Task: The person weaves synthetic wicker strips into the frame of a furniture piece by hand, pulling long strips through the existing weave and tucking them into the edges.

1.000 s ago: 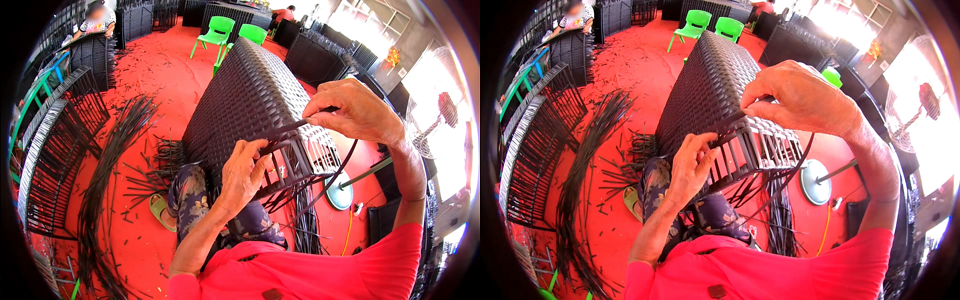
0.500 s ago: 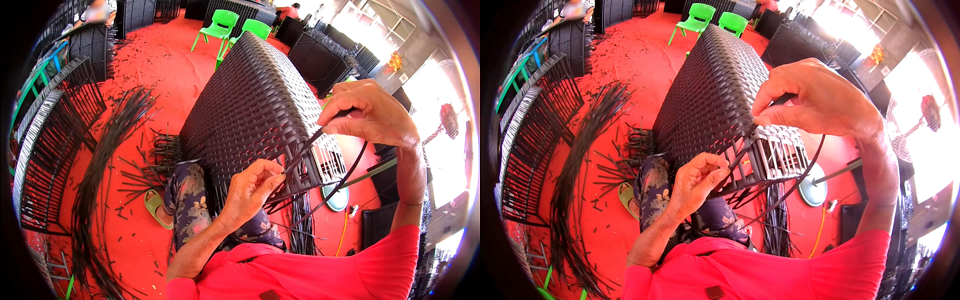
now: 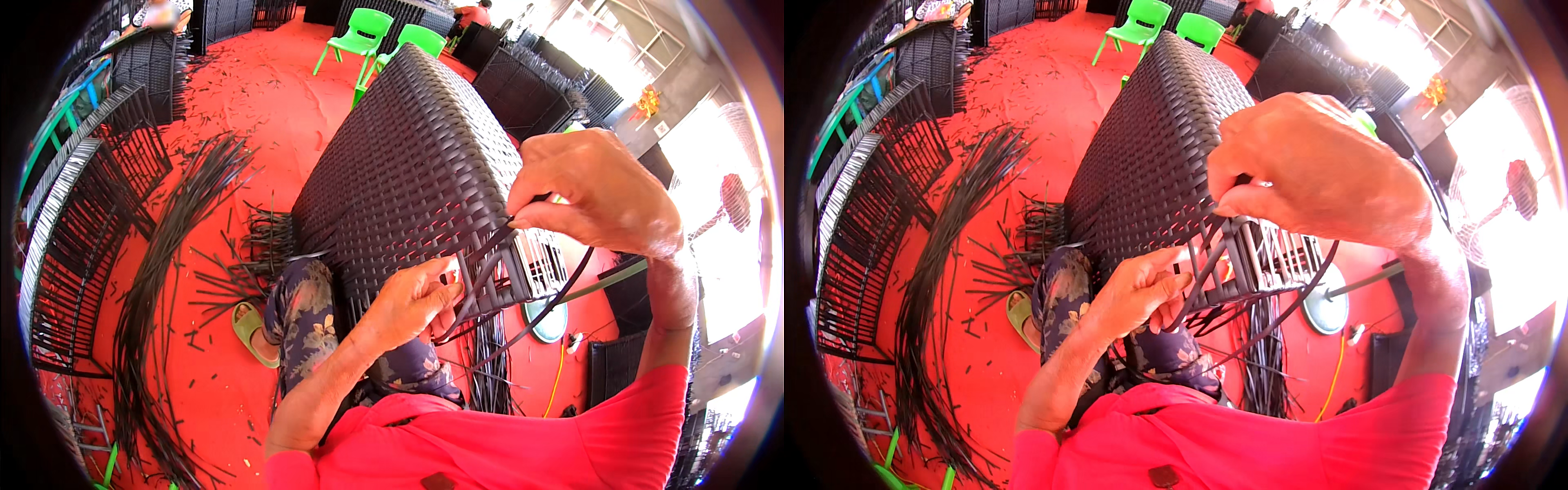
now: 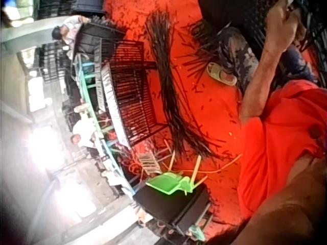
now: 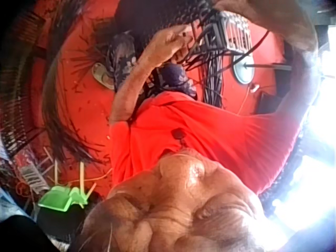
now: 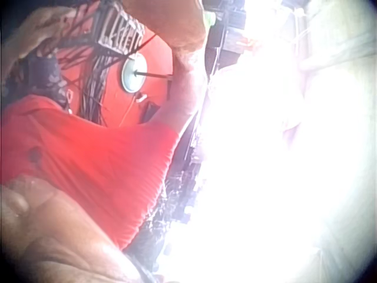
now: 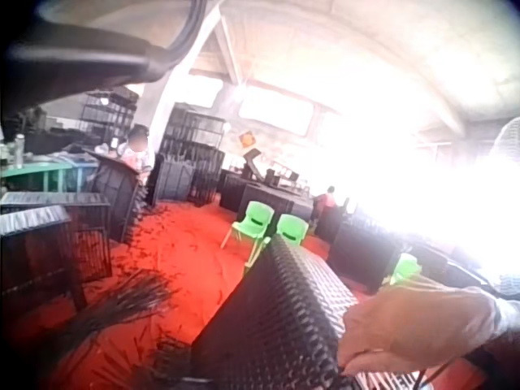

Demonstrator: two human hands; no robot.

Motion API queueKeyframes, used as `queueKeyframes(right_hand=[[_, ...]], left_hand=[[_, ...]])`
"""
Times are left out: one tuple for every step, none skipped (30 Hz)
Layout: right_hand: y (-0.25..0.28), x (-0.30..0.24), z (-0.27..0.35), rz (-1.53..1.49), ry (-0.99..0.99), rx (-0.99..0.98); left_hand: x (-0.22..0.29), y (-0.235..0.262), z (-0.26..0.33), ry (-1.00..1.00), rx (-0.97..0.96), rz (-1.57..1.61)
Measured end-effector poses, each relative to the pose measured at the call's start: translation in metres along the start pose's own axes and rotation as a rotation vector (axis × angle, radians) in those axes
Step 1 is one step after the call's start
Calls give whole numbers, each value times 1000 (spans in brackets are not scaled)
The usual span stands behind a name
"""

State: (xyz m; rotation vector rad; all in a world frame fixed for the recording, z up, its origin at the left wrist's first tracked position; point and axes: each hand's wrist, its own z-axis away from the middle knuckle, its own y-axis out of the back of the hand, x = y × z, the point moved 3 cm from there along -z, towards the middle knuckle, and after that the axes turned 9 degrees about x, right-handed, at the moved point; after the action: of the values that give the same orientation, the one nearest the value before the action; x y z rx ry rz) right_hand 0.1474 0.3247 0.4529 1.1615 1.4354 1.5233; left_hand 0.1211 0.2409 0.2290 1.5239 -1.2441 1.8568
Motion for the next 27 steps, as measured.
queueKeyframes(right_hand=[[-4,-2,-1,0,-2,-18],[-9,-3,-1,-1,-4,-36],[-14,-2,0,0,-10,-56],[-17,-1,1,-23,-15,-83],[-20,1,3,-31,-15,-82],[-25,4,5,-40,-13,-80],[-28,6,6,-48,-12,-78],[-28,8,9,-60,-21,-62],[-27,9,11,-70,-24,-44],[-27,9,13,-81,-28,-27],[-28,10,15,-99,-33,-8],[-29,12,18,-118,-41,10],[-30,13,21,-136,-49,28],[-31,13,22,-147,-55,40],[-32,14,23,-154,-62,40],[-33,15,24,-162,-68,41],[-34,17,24,-169,-75,41],[-36,18,25,-200,-66,49],[-37,20,26,-231,-57,57],[-39,22,27,-262,-48,65],[-41,22,26,-267,-43,64],[-42,23,26,-272,-38,62],[-43,22,26,-277,-34,61],[-43,22,25,-276,-38,47],[-44,22,25,-278,-40,47],[-45,23,25,-280,-42,48],[-46,23,25,-279,-44,46]], left_hand=[[3,0,-1,29,-35,14],[5,0,-3,59,-69,29],[5,0,-4,63,-87,39],[4,1,-5,67,-103,50],[3,1,-6,71,-119,60],[2,0,-6,76,-109,64],[2,-1,-6,82,-99,69],[1,-1,-7,87,-90,73],[0,-1,-6,80,-66,104],[-2,-1,-5,72,-43,136],[-2,0,-4,65,-21,167],[-2,1,-4,59,4,179],[-2,4,-4,53,27,191],[-2,7,-3,47,51,203],[-3,10,-3,25,70,220],[-6,14,-4,3,88,238],[-8,19,-4,-18,107,255],[-9,25,-3,-44,94,266],[-11,27,-4,-61,102,264],[-14,29,-5,-79,109,262],[-18,31,-6,-95,115,262],[-20,33,-6,-77,90,275],[-20,32,-6,-74,92,286],[-19,31,-6,-69,95,296],[-19,30,-5,-64,97,306],[-19,30,-4,-63,99,312],[-20,30,-4,-64,100,321]])
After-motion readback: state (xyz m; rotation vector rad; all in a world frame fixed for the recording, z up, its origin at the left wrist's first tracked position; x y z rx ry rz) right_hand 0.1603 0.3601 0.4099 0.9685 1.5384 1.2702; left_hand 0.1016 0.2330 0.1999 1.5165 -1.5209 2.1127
